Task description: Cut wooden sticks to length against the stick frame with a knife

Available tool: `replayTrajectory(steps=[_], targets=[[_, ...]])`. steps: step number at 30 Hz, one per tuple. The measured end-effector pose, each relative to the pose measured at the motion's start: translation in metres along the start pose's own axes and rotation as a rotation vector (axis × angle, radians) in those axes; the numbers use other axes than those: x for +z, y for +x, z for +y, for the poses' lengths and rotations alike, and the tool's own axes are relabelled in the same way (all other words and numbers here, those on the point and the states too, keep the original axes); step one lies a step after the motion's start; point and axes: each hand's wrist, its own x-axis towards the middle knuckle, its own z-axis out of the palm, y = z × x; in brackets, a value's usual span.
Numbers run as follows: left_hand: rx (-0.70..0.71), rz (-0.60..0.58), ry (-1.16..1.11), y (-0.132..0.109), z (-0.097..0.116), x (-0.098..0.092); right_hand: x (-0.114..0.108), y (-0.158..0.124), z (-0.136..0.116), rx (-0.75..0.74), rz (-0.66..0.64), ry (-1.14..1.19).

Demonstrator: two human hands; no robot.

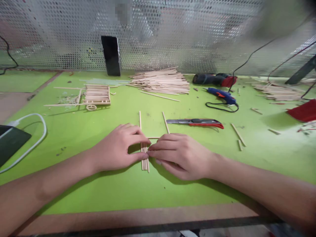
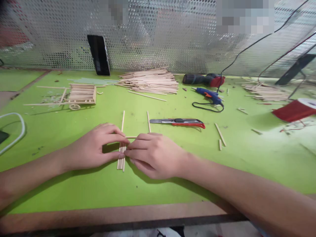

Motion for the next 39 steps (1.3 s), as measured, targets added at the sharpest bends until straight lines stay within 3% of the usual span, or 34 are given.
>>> replayTrajectory(steps=[18,22,24,28,32,39], targets=[[0.021,0.010,0.030,0.004,-0.002,0.003,-0.001,0.003,0.000,0.024,-0.031,-0.003],[-0.006,0.020,0.005,0.002,-0.001,0.004,-0.013,0.003,0.005,0.047,0.010,-0.098],[-0.018,0.012,-0.002,0.002,-0.001,0.004,-0.025,0.001,0.012,0.094,0.022,-0.203],[-0.057,-0.010,0.002,0.001,0.001,0.003,-0.047,-0.007,0.036,0.270,-0.074,-0.378],[-0.083,0.004,0.000,-0.001,0.000,0.005,-0.054,-0.024,0.060,0.424,-0.091,-0.490],[-0.102,0.018,0.004,-0.005,-0.002,0.011,-0.064,-0.047,0.074,0.628,-0.149,-0.388]])
